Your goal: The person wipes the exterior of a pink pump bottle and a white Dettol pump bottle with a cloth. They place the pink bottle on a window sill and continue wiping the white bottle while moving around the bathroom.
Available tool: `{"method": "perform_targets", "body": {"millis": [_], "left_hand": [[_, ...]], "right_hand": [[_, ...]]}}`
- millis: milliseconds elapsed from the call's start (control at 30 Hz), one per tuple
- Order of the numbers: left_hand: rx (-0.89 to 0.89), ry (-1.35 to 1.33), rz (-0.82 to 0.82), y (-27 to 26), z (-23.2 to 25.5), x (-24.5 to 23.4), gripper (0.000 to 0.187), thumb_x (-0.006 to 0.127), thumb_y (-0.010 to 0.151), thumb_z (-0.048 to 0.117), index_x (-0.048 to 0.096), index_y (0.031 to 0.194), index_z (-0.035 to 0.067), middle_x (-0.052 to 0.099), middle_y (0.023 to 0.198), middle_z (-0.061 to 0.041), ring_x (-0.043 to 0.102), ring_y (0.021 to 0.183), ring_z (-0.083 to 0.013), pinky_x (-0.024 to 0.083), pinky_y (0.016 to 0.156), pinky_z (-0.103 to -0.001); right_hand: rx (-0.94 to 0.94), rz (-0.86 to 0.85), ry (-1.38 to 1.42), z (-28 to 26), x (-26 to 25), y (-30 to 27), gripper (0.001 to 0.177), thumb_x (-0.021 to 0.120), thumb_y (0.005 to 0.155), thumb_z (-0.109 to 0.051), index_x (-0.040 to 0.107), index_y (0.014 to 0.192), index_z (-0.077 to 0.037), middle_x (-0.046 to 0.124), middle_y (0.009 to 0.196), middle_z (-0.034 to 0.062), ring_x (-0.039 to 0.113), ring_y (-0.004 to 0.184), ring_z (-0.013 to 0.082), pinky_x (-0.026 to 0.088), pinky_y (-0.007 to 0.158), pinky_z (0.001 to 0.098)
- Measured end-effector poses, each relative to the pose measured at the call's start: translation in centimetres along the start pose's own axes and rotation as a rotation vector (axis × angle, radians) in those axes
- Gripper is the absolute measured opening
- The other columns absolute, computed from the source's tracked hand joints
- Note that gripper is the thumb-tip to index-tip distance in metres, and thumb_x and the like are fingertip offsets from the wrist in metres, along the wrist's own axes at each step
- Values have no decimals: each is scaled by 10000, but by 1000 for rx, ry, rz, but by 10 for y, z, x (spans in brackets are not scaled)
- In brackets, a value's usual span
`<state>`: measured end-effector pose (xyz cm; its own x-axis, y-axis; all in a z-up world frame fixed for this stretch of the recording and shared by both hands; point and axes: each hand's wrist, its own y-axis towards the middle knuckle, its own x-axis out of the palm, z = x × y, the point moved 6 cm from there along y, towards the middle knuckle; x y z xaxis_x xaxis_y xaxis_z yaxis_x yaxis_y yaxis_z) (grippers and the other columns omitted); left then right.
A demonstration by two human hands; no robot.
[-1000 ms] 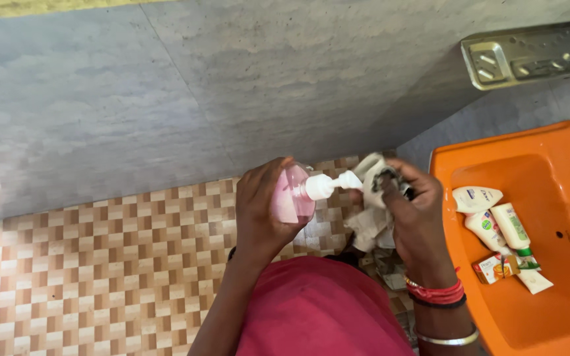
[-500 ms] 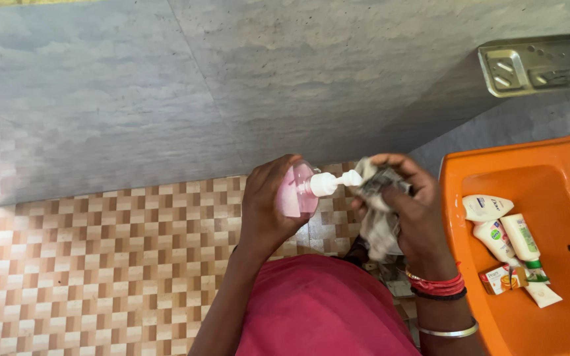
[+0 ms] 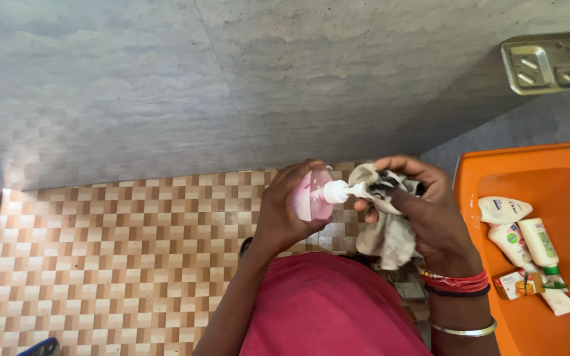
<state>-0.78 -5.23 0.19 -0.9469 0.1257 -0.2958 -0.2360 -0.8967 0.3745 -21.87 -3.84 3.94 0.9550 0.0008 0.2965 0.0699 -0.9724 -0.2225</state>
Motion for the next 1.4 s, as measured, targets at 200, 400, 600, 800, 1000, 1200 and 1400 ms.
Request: {"method": "perform_targets", "body": {"millis": [200, 400, 600, 800, 1000, 1200, 1400], "left_hand": [[-438, -507, -23, -4, -23, 6, 844, 877, 698, 404, 579, 1424, 93, 693, 1271, -132, 709, 1153, -261, 627, 992, -398], [-107, 187, 86, 8, 3, 12, 891, 890, 683, 357, 530, 1437, 49, 644, 1179, -141, 665, 1046, -273, 576, 885, -427], [-64, 351, 117, -5, 21, 18, 900, 846, 704, 259, 476, 1501, 67, 593, 1214, -153, 619, 1119, -323, 524, 937, -436], [-50, -39, -78, 3, 9, 16, 1136, 898, 659, 589, 464, 1561, 51, 628, 1351, -148, 661, 1270, -312, 548, 1103, -468], [-409, -402, 51, -1, -18, 28, 1320, 726, 612, 871, 295, 1570, 71, 578, 1344, -223, 630, 1271, -384, 560, 1065, -512], [-484, -450, 41, 7, -17, 25, 1174, 273, 832, 935, 81, 1677, 143, 248, 1590, -213, 256, 1518, -379, 310, 1203, -547], [-473, -591, 26, 4, -13, 22, 865, 582, 963, 678, 477, 1537, 40, 619, 1417, -240, 569, 1332, -341, 447, 1147, -522]], "right_hand": [[-72, 21, 359, 3, -16, 0, 292, 458, 1066, 34, 647, 1280, 99, 723, 1071, 263, 739, 874, 264, 635, 766, 341], [13, 254, -172, 13, 13, -3, 397, 571, 964, -154, 614, 1335, -20, 745, 1130, 141, 751, 862, 217, 618, 715, 341], [-238, 237, -489, 10, 41, 2, 319, 744, 903, -130, 728, 1187, 15, 770, 965, 76, 714, 850, 118, 582, 738, 262], [-253, 309, -236, 19, 5, 5, 220, 729, 896, -26, 750, 1113, 5, 778, 993, 81, 713, 845, 136, 575, 730, 268], [-14, 294, -161, 30, 5, 3, 304, 666, 935, -151, 712, 1204, -18, 762, 1050, 102, 749, 867, 163, 646, 740, 301], [-196, 205, -582, 37, 35, -3, 541, 764, 841, -220, 604, 1324, -37, 757, 1033, 94, 741, 861, 135, 626, 731, 306], [-296, 327, -315, 25, 4, -4, 248, 753, 923, -153, 744, 1137, -27, 767, 983, 71, 708, 863, 118, 587, 759, 296]]}}
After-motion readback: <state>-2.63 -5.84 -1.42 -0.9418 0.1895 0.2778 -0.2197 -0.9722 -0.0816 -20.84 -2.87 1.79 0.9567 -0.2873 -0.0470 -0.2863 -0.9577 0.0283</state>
